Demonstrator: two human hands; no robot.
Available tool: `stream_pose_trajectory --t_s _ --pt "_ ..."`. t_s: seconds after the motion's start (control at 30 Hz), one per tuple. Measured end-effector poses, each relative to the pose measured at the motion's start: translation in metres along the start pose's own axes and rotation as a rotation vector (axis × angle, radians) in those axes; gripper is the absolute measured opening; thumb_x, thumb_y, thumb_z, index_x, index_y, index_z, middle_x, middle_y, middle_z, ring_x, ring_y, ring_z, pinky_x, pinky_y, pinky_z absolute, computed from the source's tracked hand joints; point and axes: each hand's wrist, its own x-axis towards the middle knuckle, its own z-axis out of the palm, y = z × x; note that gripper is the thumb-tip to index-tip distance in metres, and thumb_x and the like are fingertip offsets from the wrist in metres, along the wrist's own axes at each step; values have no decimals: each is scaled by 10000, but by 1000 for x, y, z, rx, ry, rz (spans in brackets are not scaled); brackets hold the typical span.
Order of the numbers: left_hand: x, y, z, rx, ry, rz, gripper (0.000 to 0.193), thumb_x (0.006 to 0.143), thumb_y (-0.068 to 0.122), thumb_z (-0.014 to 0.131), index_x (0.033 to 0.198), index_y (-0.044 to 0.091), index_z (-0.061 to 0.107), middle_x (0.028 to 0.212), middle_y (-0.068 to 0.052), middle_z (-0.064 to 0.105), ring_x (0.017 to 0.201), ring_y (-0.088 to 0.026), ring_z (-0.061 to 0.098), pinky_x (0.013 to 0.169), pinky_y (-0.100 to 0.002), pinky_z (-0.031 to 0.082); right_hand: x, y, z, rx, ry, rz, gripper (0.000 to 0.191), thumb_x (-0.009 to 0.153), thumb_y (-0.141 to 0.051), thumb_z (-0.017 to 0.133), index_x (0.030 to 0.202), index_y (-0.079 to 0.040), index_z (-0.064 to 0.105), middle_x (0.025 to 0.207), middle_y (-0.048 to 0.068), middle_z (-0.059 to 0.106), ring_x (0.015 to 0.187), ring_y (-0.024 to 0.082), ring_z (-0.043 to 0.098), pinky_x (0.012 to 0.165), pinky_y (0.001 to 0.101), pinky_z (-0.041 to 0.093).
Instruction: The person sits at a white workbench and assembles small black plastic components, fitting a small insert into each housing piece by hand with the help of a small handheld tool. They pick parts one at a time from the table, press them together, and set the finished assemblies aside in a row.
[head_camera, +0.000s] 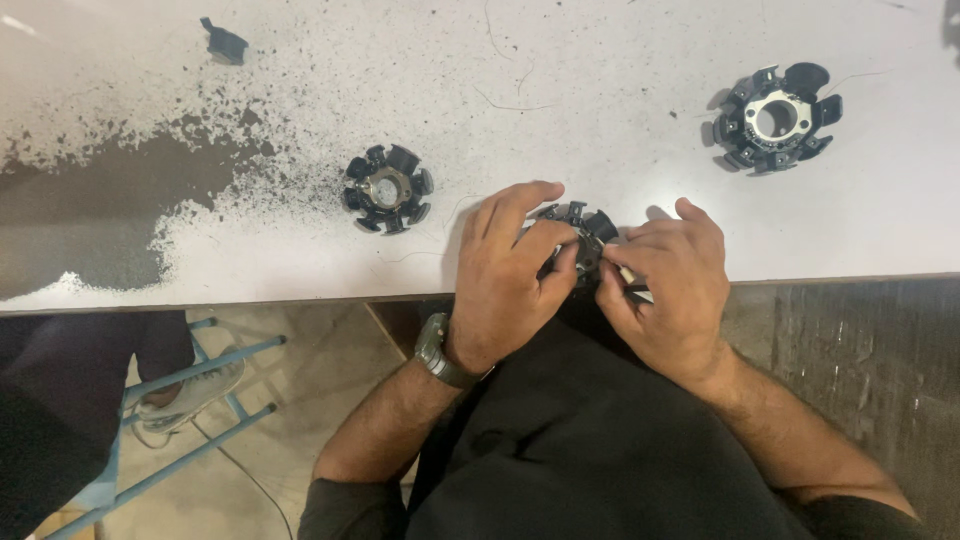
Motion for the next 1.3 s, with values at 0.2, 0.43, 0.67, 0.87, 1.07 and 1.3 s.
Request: stream_pose_trajectory --t_s 0.2,0.43,0.67,0.87,1.07,1.3 --pt "-1 4 3 1 -43 5 197 803 103 782 964 102 668 1330 -88 584 1338 -316 539 1092 -501 421 9 -5 -5 54 -47 53 280 827 0 821 1043 -67 655 983 69 689 996 281 690 1162 543 493" --pt "0 5 15 27 7 -38 163 852 109 761 959 88 640 1333 -89 592 1269 -299 553 1068 -485 418 12 -8 -8 62 -75 94 249 844 -14 802 1043 -69 662 975 68 705 976 284 702 1149 538 514" --pt "-2 0 23 21 71 -51 163 803 69 716 907 63 592 1283 -88 599 1258 -291 564 1053 -491 418 5 -8 -8 146 -42 124 265 882 -14 790 1099 -59 643 1050 92 717 1037 281 716 1154 527 519" --pt "-6 -3 26 31 100 -46 163 794 64 703 904 64 583 1288 -85 604 1278 -298 567 1065 -487 419 3 -9 -1 -14 -49 18 295 859 19 805 1089 -63 640 1029 85 701 1043 287 707 1169 533 499" --pt "-5 -1 20 -6 70 -78 157 817 71 710 927 65 597 1290 -74 614 1267 -285 583 1064 -477 429 7 -9 -6 -96 -133 -21 290 842 15 819 1063 -83 660 1014 79 698 1024 278 698 1164 520 489" --pt "2 -3 -6 -25 39 2 368 833 124 762 1182 38 684 1407 -148 547 1222 -321 568 1035 -462 476 5 -4 -10 30 19 16 257 924 5 760 1126 -56 615 1075 97 692 1101 290 690 1227 554 419"
